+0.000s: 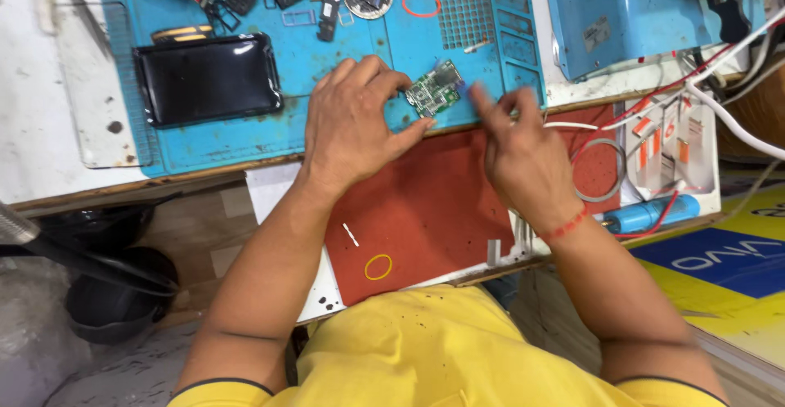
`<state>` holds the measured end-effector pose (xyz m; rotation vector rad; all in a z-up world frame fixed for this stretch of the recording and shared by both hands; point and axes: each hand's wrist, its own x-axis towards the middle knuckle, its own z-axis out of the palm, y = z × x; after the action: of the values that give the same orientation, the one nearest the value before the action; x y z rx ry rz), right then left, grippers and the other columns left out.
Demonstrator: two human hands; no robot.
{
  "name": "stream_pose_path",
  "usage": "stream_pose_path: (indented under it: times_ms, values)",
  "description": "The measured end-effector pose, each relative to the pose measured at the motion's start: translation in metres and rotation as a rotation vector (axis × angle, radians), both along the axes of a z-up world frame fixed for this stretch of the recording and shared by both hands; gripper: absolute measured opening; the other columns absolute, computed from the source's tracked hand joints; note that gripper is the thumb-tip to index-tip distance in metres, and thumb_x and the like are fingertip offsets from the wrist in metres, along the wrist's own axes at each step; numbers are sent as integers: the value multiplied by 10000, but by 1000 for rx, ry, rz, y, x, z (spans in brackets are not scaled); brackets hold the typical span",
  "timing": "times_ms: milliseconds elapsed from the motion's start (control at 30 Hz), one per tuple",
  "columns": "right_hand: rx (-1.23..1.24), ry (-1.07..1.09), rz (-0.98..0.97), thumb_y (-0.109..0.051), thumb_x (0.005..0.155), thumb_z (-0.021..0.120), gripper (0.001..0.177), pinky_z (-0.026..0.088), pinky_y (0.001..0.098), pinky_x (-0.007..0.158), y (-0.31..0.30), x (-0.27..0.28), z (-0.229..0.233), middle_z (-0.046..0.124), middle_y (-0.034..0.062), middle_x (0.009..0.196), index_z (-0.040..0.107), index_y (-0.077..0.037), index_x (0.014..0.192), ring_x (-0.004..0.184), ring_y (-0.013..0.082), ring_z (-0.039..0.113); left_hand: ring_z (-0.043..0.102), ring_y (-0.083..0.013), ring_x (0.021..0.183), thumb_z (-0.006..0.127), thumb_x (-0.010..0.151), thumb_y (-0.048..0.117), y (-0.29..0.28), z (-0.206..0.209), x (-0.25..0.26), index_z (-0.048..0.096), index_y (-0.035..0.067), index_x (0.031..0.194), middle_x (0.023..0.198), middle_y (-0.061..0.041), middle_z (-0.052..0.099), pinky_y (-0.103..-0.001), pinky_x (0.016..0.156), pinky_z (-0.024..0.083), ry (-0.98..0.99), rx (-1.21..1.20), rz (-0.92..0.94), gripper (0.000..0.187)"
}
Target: The person uses a hot air gun to heat a small circuit board, then cleans the board with a toothbrush. The person repeats the heating and cleaning process on the same board.
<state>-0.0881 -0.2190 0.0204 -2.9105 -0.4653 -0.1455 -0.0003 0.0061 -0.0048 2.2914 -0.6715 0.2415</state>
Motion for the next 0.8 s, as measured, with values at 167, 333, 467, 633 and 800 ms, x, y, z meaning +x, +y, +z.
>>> stream_pose_path:
  times_ms: [167,333,467,633,800]
  values:
    - [-10,12,-52,-143,889,693,543,495,460,445,12,-4,3,595,96,1016,615,-216,1421,539,324,619,598,-289,921,892,716,409,1,3,0,750,105,992,939,-48,633,-445,810,482,-14,-15,-1,435]
    - [44,14,-5,-54,943,623,491,520,448,521,9,7,7,603,118,1061,628,-163,1422,650,332,648,605,-277,925,886,714,397,0,1,0,746,105,991,941,-35,640,-441,828,485,42,-5,-9,426]
    - [45,-4,-71,-16,974,592,490,539,467,593,1,23,12,613,132,1110,631,-149,1445,729,366,651,604,-284,930,895,725,415,-1,-1,-4,756,117,996,917,-56,623,-449,818,480,17,-18,1,427]
    - [8,41,-70,-52,961,612,453,529,487,549,-1,20,18,615,160,1099,644,-166,1399,676,381,641,605,-273,912,888,728,402,-1,0,0,756,123,989,918,-35,637,-446,808,485,19,-14,11,405]
    - [-8,79,30,-23,882,586,542,536,476,517,6,-3,17,598,208,1119,601,-92,1420,667,388,651,602,-277,907,891,713,397,-1,2,3,752,117,985,909,-47,627,-439,798,487,-3,-4,20,414]
